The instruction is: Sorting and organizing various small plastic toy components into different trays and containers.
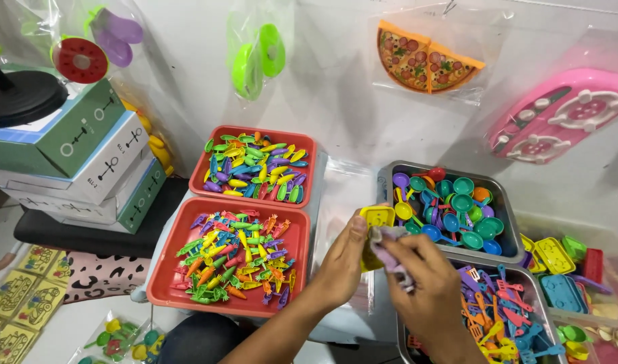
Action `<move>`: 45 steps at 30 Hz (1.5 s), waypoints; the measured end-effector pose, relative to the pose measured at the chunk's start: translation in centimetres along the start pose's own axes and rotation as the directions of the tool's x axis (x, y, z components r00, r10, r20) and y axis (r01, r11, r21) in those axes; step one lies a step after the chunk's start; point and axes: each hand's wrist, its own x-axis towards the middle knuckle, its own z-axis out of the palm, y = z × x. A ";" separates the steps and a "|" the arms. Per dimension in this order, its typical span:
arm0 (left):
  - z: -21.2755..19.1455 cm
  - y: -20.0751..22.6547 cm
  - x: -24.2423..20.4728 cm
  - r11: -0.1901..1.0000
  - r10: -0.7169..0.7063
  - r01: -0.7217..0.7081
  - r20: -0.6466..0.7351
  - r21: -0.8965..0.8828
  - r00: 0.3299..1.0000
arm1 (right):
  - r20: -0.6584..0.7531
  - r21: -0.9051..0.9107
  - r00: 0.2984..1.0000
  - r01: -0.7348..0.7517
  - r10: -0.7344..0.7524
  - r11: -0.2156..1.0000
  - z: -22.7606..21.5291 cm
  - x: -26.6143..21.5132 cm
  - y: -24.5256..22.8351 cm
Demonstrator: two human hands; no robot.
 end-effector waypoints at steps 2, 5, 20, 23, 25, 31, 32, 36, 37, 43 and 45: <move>-0.2 -0.1 0.0 0.988 -0.060 0.062 0.022 -0.144 0.998 | 0.123 0.016 0.990 0.065 -0.066 0.998 0.4 -0.6 0.8; -0.4 0.5 0.0 0.984 -0.040 0.050 0.060 -0.171 0.997 | 0.055 0.144 0.998 0.023 -0.031 0.989 0.2 -0.1 0.1; -0.7 0.3 0.8 0.965 -0.241 0.228 -0.094 -0.131 0.966 | 0.209 -0.052 0.950 0.247 -0.231 0.968 -0.9 0.6 0.9; -1.1 0.0 1.1 0.969 -0.159 0.126 -0.144 -0.214 0.977 | 0.176 -0.189 0.950 0.288 -0.256 0.939 -0.9 0.2 1.6; -1.0 -0.2 1.1 0.954 -0.172 0.126 -0.152 -0.274 0.973 | 0.206 -0.193 0.939 0.314 -0.275 0.930 -0.7 0.0 1.0; -0.3 -1.0 1.1 0.954 -0.278 0.249 -0.187 -0.167 0.942 | 0.257 -0.131 0.945 0.243 -0.204 0.961 -1.5 0.4 2.3; -0.2 -1.3 1.1 0.956 -0.293 0.285 -0.216 -0.066 0.931 | 0.201 -0.070 0.961 0.206 -0.189 0.976 -1.9 0.7 2.2; -0.1 -0.1 0.5 0.977 -0.203 0.193 -0.108 -0.092 0.973 | 0.127 -0.244 0.955 0.293 -0.269 0.924 -1.6 0.6 1.4; -0.1 0.4 0.4 0.971 -0.233 0.226 -0.098 -0.077 0.967 | 0.172 -0.231 0.953 0.286 -0.250 0.930 -1.1 0.5 1.7; -0.5 -0.3 0.5 0.969 -0.238 0.247 -0.171 0.030 0.956 | 0.121 -0.218 0.965 0.255 -0.233 0.942 -1.1 0.5 1.5; -0.5 -0.1 0.2 0.981 -0.176 0.186 -0.147 0.052 0.973 | 0.038 -0.211 0.971 0.240 -0.238 0.947 -1.3 0.5 1.4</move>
